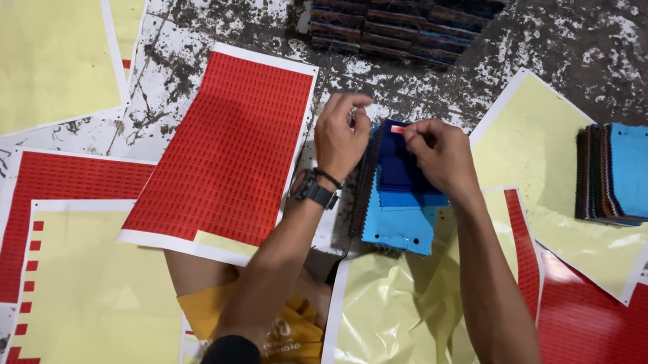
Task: The person sits on the floor and assembles notebooks by hand. They peel protective films from red and yellow adhesive sheets, then place them onto stacks of blue and purple paper. The person aligns the sheets and presses them down to secure the covers.
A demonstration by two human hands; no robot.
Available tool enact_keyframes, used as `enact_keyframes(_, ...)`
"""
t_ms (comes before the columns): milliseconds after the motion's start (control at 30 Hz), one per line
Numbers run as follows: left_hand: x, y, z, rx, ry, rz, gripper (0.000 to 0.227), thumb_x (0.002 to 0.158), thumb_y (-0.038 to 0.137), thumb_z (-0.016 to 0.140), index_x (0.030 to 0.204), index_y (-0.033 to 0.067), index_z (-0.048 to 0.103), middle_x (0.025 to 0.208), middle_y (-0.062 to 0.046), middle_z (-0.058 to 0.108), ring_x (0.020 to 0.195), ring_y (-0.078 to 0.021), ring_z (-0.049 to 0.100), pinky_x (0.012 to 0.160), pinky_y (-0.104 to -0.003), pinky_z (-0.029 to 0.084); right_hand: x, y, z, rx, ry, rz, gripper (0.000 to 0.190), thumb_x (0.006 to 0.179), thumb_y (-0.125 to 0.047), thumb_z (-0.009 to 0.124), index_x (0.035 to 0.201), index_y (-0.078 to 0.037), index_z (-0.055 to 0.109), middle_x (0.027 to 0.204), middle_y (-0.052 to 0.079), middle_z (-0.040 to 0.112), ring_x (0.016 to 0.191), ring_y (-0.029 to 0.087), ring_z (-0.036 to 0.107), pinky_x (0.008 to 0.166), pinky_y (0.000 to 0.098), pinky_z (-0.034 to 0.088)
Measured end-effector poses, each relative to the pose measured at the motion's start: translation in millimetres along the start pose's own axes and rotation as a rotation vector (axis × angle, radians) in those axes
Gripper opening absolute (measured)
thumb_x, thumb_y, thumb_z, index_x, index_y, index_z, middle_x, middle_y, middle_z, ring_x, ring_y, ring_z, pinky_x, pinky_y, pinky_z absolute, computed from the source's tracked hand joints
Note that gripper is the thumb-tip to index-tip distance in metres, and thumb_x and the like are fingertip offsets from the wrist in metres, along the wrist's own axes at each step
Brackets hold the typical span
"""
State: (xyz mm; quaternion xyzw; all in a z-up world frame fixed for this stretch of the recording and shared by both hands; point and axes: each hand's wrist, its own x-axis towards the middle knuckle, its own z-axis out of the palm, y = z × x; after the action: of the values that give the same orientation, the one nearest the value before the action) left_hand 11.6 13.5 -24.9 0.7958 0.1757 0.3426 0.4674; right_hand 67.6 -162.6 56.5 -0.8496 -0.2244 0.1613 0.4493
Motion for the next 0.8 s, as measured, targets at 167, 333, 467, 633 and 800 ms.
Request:
enact_keyframes(167, -14, 10, -12, 0.018, -0.047, 0.151, 0.019, 0.095, 0.005, 0.056, 0.094, 0.0170, 0.071, 0.097, 0.003, 0.062, 0.089, -0.0232, 0.070, 0.068, -0.033, 0.061, 13, 28, 10, -0.146, 0.033, 0.050, 0.013, 0.095, -0.026, 0.073, 0.098, -0.015, 0.079, 0.077, 0.008, 0.074, 0.072, 0.025, 0.072, 0.065, 0.0366, 0.054)
enact_keyframes(333, -16, 0, 3, 0.193, -0.039, 0.443, 0.020, 0.093, 0.003, 0.060, 0.091, 0.0172, 0.074, 0.102, 0.003, 0.059, 0.092, -0.0273, 0.068, 0.068, -0.036, 0.059, 19, 35, 15, -0.247, 0.059, 0.070, 0.016, 0.093, -0.030, 0.072, 0.099, -0.017, 0.080, 0.080, 0.010, 0.075, 0.082, 0.032, 0.074, 0.073, 0.0426, 0.055)
enact_keyframes(467, -11, 5, 3, 0.483, -0.010, 0.655, 0.024, 0.095, 0.008, 0.057, 0.091, 0.0279, 0.071, 0.097, 0.006, 0.052, 0.079, -0.0192, 0.059, 0.060, -0.033, 0.049, 20, 32, 20, -0.328, 0.061, 0.124, 0.016, 0.091, -0.032, 0.070, 0.097, -0.022, 0.081, 0.079, 0.007, 0.075, 0.085, 0.033, 0.074, 0.076, 0.0438, 0.056)
enact_keyframes(633, -8, 17, -5, 0.555, -0.026, 0.754, 0.029, 0.099, 0.006, 0.053, 0.090, 0.0281, 0.070, 0.095, 0.003, 0.054, 0.072, -0.0237, 0.055, 0.055, -0.038, 0.043, 10, 9, 8, -0.461, 0.078, -0.018, 0.021, 0.086, -0.028, 0.076, 0.103, -0.018, 0.080, 0.082, 0.008, 0.076, 0.088, 0.037, 0.074, 0.076, 0.0507, 0.059)
enact_keyframes(800, -9, 20, -13, 0.515, -0.074, 0.748, 0.027, 0.099, 0.006, 0.054, 0.096, 0.0261, 0.071, 0.100, 0.002, 0.057, 0.079, -0.0236, 0.058, 0.060, -0.037, 0.046, -3, 4, 3, -0.743, 0.223, -0.284, 0.021, 0.087, -0.021, 0.081, 0.107, -0.025, 0.080, 0.099, 0.005, 0.065, 0.100, 0.033, 0.068, 0.079, 0.0472, 0.061)
